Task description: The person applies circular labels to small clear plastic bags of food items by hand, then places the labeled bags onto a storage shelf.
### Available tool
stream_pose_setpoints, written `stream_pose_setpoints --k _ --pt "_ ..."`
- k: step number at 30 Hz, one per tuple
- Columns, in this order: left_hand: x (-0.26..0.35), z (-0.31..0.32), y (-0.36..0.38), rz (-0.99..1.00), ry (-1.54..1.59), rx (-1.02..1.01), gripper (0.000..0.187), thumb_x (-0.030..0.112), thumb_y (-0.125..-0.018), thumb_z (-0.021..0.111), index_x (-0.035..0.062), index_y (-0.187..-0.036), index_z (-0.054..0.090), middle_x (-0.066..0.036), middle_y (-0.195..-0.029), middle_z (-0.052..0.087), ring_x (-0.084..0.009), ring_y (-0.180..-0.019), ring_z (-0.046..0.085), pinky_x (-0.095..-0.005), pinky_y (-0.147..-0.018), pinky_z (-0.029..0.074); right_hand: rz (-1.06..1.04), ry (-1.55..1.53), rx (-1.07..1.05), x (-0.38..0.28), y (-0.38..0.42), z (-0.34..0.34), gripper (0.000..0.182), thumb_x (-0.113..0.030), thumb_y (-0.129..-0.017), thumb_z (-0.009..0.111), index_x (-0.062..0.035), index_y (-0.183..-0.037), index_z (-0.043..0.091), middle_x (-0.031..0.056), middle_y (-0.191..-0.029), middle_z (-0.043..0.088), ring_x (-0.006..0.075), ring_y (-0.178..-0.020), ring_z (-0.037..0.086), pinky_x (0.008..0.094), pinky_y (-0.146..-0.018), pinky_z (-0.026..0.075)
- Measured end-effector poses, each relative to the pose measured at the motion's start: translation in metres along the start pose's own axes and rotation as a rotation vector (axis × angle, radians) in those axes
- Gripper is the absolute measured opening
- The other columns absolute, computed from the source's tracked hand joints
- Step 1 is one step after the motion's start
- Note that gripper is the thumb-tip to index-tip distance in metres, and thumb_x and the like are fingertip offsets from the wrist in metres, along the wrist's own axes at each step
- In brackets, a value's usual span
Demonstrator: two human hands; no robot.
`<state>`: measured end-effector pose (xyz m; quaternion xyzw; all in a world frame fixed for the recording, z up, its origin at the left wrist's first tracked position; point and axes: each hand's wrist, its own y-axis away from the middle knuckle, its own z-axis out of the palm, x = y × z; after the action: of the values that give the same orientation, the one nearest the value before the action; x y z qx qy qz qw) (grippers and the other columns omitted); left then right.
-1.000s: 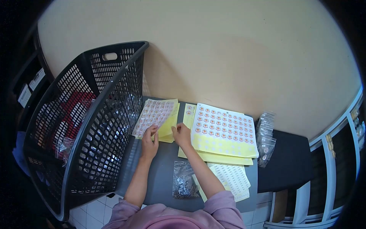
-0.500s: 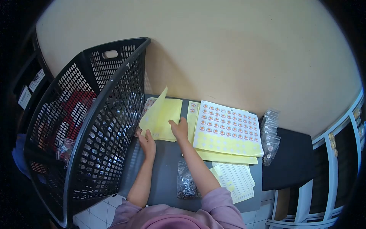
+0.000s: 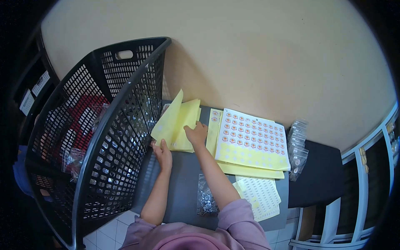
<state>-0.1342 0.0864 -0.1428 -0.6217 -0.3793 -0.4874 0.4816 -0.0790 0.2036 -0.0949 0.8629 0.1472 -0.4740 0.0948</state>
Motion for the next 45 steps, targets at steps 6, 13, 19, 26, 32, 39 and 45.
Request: stream_pose_setpoints --k 6,13,19,26,32,39,45 --pt "0.001 0.000 -0.002 0.010 -0.085 0.032 0.028 0.015 -0.086 0.046 -0.0063 -0.104 0.044 -0.017 -0.103 0.047 -0.0257 -0.094 0.047 -0.0326 -0.084 0.036 0.151 -0.432 -0.141 0.026 -0.030 0.012 0.050 -0.021 -0.064 0.064 0.0027 -0.106 0.051 0.0215 -0.102 0.055 0.0316 -0.096 0.053 0.0356 -0.084 0.041" --pt "0.011 0.001 0.001 -0.024 0.027 0.052 0.029 0.016 -0.086 0.046 -0.0080 -0.103 0.045 -0.017 -0.104 0.046 -0.0270 -0.097 0.046 -0.0336 -0.085 0.035 0.029 -0.300 -0.236 0.017 -0.014 0.007 0.045 -0.013 -0.067 0.061 0.0029 -0.107 0.050 0.0201 -0.097 0.059 0.0299 -0.092 0.056 0.0335 -0.079 0.044" --pt "-0.009 0.005 -0.005 0.050 0.115 0.131 0.032 0.015 -0.089 0.042 -0.0071 -0.112 0.037 -0.016 -0.104 0.048 -0.0229 -0.094 0.048 -0.0303 -0.083 0.037 -0.248 -0.023 0.094 0.017 -0.005 -0.045 0.037 -0.007 -0.069 0.057 0.0030 -0.104 0.050 0.0208 -0.097 0.058 0.0316 -0.094 0.056 0.0342 -0.083 0.042" --pt "-0.001 0.001 -0.002 0.095 0.104 0.051 0.034 0.017 -0.091 0.042 -0.0055 -0.114 0.032 -0.017 -0.101 0.050 -0.0197 -0.091 0.050 -0.0280 -0.081 0.038 -0.319 -0.206 0.048 0.051 0.002 -0.104 0.043 -0.006 -0.072 0.056 0.0014 -0.113 0.047 0.0212 -0.105 0.055 0.0335 -0.097 0.053 0.0371 -0.085 0.040" --pt "0.010 0.001 0.008 0.204 0.212 -0.003 0.026 0.015 -0.091 0.039 -0.0040 -0.107 0.035 -0.017 -0.102 0.049 -0.0208 -0.092 0.050 -0.0292 -0.081 0.038 -0.098 -0.059 0.053 0.013 0.025 -0.059 0.050 -0.006 -0.074 0.057 0.0089 -0.116 0.036 0.0299 -0.105 0.049 0.0395 -0.097 0.050 0.0415 -0.083 0.040" --pt "0.018 -0.004 0.009 0.283 0.051 0.011 0.022 0.013 -0.089 0.041 -0.0046 -0.102 0.038 -0.018 -0.098 0.051 -0.0248 -0.089 0.051 -0.0321 -0.080 0.039 -0.528 0.375 0.412 0.027 0.025 -0.040 0.037 -0.001 -0.074 0.053 0.0094 -0.108 0.042 0.0259 -0.094 0.051 0.0413 -0.088 0.051 0.0437 -0.077 0.042" --pt "0.035 -0.005 0.010 0.499 0.093 -0.248 0.016 0.007 -0.086 0.045 -0.0040 -0.098 0.042 -0.018 -0.098 0.051 -0.0274 -0.092 0.052 -0.0337 -0.082 0.039 -0.124 -0.416 -0.224 0.014 -0.001 -0.020 0.039 -0.014 -0.077 0.052 0.0040 -0.110 0.044 0.0230 -0.103 0.054 0.0306 -0.098 0.053 0.0339 -0.081 0.041"
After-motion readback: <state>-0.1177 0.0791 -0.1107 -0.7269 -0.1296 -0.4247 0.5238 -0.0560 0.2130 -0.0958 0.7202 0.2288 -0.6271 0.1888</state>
